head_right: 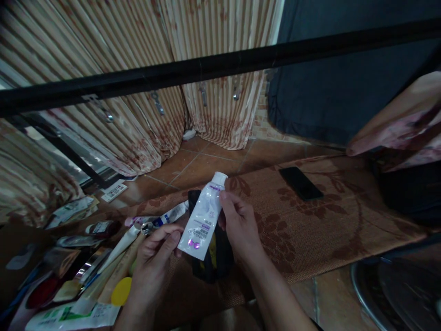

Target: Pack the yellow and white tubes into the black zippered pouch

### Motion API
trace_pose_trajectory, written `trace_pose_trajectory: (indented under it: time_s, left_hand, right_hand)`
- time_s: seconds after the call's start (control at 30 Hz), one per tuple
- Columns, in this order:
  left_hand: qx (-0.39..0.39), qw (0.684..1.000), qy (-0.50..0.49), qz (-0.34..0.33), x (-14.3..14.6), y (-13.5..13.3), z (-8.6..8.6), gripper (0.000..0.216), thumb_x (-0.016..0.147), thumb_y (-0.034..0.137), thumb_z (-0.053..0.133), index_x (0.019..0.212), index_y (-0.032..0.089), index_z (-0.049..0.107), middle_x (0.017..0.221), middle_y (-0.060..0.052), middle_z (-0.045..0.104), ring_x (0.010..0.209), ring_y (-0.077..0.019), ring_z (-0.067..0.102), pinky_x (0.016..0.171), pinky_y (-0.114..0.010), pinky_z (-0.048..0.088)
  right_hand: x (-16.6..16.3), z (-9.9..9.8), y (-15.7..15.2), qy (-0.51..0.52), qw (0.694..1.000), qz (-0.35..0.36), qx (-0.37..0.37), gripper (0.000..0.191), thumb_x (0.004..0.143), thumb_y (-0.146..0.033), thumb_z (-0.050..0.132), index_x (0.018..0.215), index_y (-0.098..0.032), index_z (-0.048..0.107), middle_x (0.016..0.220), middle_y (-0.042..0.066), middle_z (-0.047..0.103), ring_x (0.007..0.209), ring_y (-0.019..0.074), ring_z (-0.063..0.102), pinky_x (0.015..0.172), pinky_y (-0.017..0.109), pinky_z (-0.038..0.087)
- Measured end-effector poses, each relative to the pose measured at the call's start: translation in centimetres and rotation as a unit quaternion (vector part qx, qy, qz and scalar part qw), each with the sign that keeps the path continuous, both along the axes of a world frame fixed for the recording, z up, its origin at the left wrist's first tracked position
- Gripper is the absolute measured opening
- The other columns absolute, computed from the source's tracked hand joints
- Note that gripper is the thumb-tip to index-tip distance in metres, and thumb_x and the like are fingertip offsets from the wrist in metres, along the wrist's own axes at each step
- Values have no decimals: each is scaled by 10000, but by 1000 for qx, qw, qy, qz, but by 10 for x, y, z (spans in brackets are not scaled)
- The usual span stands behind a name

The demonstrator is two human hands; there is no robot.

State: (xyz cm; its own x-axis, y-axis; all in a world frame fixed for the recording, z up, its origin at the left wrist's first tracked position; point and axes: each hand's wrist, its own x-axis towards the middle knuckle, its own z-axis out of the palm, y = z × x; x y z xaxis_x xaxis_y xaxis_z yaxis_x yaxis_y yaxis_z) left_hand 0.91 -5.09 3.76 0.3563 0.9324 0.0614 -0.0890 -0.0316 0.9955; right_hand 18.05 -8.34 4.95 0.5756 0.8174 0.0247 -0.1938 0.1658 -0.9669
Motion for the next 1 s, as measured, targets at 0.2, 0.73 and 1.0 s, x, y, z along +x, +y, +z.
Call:
trace_pose_trajectory:
  time_s: [0.2,0.73,1.0]
  left_hand:
    - [-12,1000,11,-21,0,-2,-5,210,854,378,672,834,171,705,668,3,647,590,-99,543,548,-181,432]
    - [19,998,60,-24,2,-2,-1,183,831,336,694,801,158,723,745,-28,718,684,-154,625,647,-229,497]
    - [27,998,51,-2,4,-1,-3,182,816,337,707,792,157,716,717,-15,699,657,-149,610,628,-231,483]
  right_hand:
    - [-2,-1,2,-9,999,36,10,367,869,-483,626,658,-185,591,461,-68,419,411,69,332,400,214,217]
    - [-2,7,0,-55,995,80,10,284,870,-429,613,747,-178,663,491,-68,432,452,81,358,449,218,280]
    - [-2,9,-1,-74,992,104,-1,253,880,-395,594,778,-179,677,483,-72,419,452,84,343,451,221,275]
